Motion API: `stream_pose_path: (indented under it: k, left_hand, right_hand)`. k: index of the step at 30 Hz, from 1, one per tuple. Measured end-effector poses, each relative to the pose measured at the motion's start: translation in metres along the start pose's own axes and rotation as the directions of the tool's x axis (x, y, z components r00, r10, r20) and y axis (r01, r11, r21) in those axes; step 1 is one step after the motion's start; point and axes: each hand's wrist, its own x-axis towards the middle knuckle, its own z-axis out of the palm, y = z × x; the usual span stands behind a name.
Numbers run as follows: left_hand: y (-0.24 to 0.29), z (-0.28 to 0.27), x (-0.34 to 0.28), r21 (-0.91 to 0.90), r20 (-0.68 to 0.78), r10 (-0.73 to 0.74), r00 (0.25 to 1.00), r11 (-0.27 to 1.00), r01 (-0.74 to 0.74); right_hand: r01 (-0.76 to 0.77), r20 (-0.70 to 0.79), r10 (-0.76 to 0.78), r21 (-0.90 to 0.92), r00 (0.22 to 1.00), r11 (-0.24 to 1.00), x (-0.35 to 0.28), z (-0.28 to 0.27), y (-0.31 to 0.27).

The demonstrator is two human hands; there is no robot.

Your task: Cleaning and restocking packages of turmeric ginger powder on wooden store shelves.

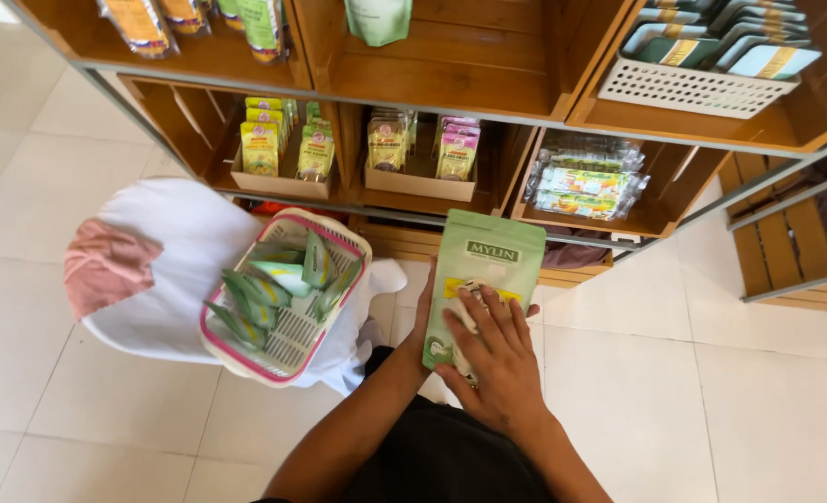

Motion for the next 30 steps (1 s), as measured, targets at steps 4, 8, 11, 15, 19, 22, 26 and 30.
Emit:
stream_pose_path:
  k: [4,8,11,15,19,22,26,30]
  left_hand:
    - [-0.005,0.004,0.003,0.051,-0.02,-0.001,1.0,0.999,0.002]
    - [-0.014,0.007,-0.006,0.096,-0.057,-0.031,0.998,0.995,0.037]
    - [-0.021,-0.008,-0.004,0.15,-0.073,-0.054,0.996,0.987,0.064]
    - [-0.027,0.008,-0.006,0.256,-0.113,-0.11,0.987,0.957,0.136]
    - [-0.035,-0.005,-0.001,0.326,-0.141,-0.137,0.981,0.929,0.176]
    - [-0.039,-0.033,-0.001,0.412,-0.21,-0.116,0.971,0.89,0.195]
    - [-0.036,-0.026,-0.004,0.323,-0.163,-0.129,0.978,0.93,0.177]
    - [-0.027,-0.012,0.001,0.066,-0.065,-0.126,0.99,0.989,0.13]
  right_hand:
    - [-0.008,0.127,0.031,-0.178,0.991,0.984,-0.002,-0.003,0.017]
    - [-0.091,0.095,0.106,-0.147,0.99,0.985,-0.008,0.0,0.039]
    - [-0.111,0.052,0.117,-0.118,0.992,0.987,0.003,0.002,0.051]
    - [-0.178,-0.028,0.176,-0.075,0.984,0.981,0.022,0.006,0.053]
    - [-0.196,-0.044,0.193,-0.069,0.98,0.978,0.033,0.016,0.039]
    - [-0.13,-0.006,0.13,-0.074,0.992,0.989,0.039,0.018,0.022]
    - [0.005,0.096,0.004,-0.09,0.995,0.996,0.035,0.022,0.003]
    - [0.139,0.195,-0.114,-0.119,0.974,0.983,0.024,0.027,-0.014]
